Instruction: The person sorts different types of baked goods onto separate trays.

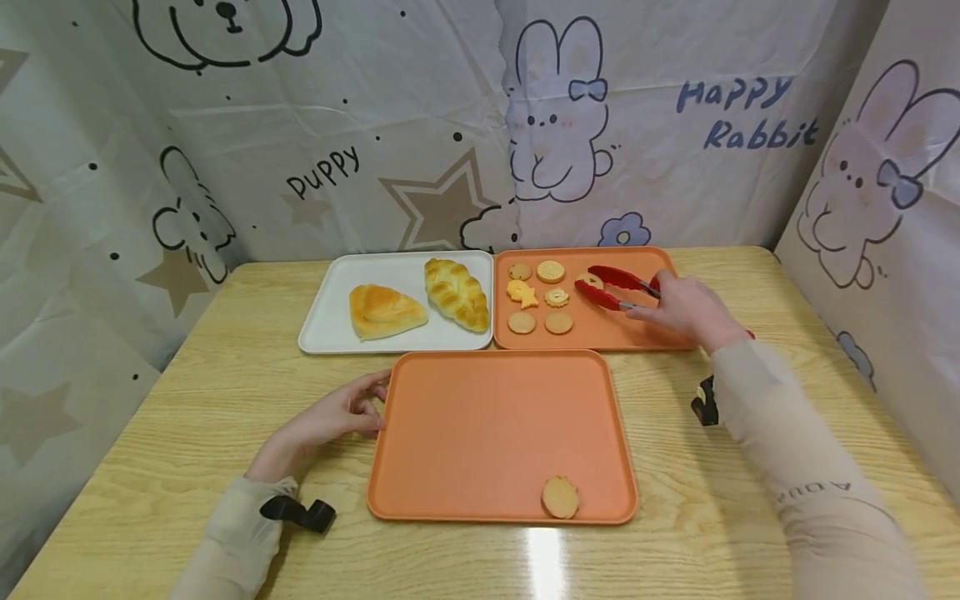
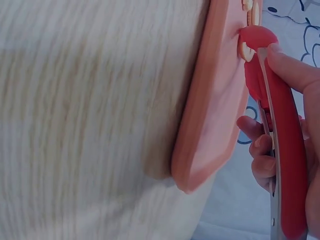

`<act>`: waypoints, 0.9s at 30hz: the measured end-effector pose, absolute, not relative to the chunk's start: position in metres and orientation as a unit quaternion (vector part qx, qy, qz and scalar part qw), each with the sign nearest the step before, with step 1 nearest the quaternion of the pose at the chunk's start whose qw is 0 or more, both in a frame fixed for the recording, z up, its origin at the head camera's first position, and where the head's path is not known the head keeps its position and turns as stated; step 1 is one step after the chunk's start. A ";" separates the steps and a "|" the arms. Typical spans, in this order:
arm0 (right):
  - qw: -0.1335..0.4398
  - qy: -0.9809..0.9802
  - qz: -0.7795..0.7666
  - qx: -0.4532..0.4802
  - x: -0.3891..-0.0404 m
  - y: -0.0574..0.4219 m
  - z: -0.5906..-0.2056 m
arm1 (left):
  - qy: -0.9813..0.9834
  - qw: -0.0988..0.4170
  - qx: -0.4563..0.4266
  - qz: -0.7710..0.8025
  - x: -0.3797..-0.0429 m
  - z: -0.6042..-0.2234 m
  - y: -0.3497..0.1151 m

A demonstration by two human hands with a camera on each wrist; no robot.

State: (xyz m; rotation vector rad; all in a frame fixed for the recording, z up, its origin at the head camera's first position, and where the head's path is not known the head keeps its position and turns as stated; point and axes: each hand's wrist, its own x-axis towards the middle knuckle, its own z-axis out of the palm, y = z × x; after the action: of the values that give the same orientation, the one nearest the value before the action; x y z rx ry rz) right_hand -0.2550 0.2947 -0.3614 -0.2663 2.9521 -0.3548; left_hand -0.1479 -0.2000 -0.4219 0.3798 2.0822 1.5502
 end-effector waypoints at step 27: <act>0.070 0.985 -0.132 -0.088 -0.229 0.307 -0.357 | 0.766 0.255 0.145 0.571 -0.147 -0.423 -0.200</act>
State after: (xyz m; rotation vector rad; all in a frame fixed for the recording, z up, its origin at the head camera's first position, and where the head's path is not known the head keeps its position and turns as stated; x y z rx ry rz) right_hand -0.2292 0.3074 -0.3569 -0.2638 2.9637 -0.3981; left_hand -0.1474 -0.2002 -0.4232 0.3925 2.0815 1.5518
